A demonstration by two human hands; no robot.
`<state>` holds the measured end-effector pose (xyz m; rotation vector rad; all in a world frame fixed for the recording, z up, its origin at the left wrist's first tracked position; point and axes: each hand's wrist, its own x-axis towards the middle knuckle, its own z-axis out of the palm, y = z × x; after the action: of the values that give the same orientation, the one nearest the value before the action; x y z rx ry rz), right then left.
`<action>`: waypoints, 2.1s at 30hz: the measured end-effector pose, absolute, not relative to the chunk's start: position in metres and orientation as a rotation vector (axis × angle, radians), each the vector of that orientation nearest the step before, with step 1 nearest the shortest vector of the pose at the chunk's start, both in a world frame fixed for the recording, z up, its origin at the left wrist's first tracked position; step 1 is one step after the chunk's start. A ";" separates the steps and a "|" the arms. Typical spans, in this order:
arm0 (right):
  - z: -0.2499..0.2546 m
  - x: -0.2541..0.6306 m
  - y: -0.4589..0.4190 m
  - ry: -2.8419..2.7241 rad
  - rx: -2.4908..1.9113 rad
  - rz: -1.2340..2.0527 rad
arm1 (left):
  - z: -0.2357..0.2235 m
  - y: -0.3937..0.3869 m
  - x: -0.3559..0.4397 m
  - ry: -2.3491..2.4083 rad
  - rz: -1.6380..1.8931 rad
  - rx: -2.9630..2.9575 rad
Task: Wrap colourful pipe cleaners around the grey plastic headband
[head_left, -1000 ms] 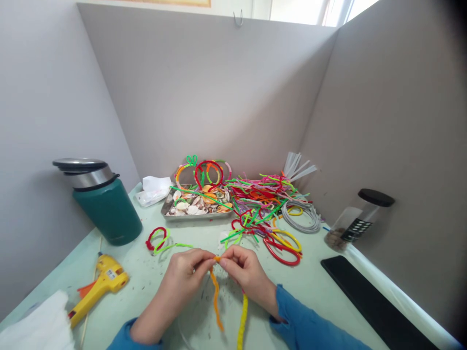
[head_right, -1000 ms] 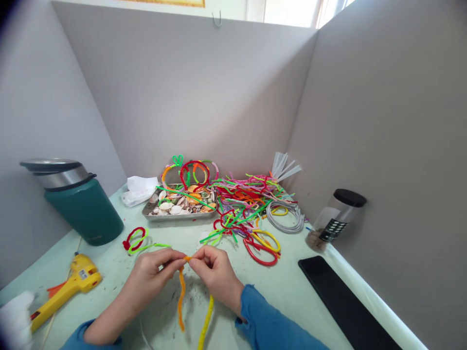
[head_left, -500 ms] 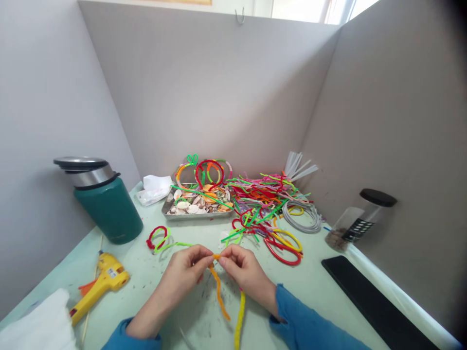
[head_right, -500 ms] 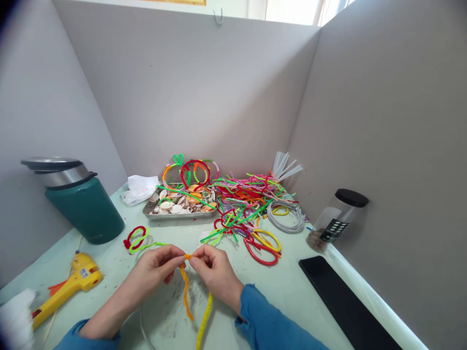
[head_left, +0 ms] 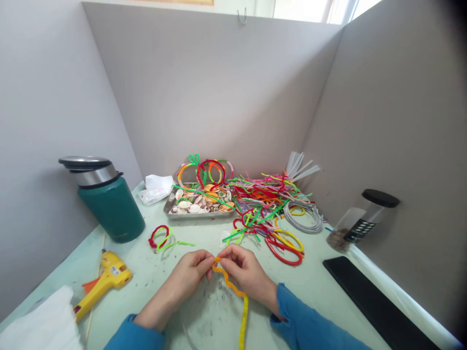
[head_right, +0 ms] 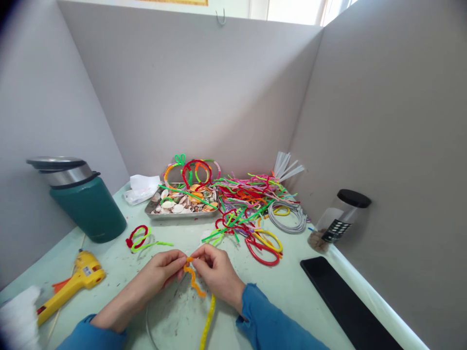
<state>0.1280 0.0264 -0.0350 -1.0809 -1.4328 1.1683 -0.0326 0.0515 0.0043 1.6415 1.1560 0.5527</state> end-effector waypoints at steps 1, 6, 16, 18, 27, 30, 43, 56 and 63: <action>-0.035 0.128 0.026 -1.430 -1.079 1.177 | 0.004 0.052 -0.032 1.162 0.553 1.636; -0.032 0.128 0.025 -1.503 -1.126 1.076 | 0.001 0.055 -0.035 1.142 0.616 1.769; -0.033 0.127 0.027 -1.371 -1.146 1.172 | 0.003 0.044 -0.034 1.252 0.680 2.334; -0.033 0.126 0.027 -1.372 -1.146 1.152 | 0.004 0.044 -0.034 1.245 0.670 2.381; -0.035 0.129 0.029 -1.399 -1.138 1.142 | 0.002 0.044 -0.035 1.242 0.675 2.414; -0.033 0.128 0.027 -1.422 -1.147 1.155 | 0.005 0.044 -0.034 1.241 0.684 2.337; -0.026 0.126 0.020 -1.566 -1.155 1.008 | -0.001 0.050 -0.029 1.232 0.613 1.684; -0.024 0.127 0.028 -1.261 -1.183 1.281 | 0.011 0.046 -0.036 1.064 0.885 2.372; -0.023 0.128 0.027 -1.274 -1.176 1.279 | 0.006 0.048 -0.036 0.997 0.864 2.465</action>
<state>0.1279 0.0268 -0.0231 -1.1756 -1.2738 1.2786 -0.0364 0.0480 0.0056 2.4646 0.9971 0.8637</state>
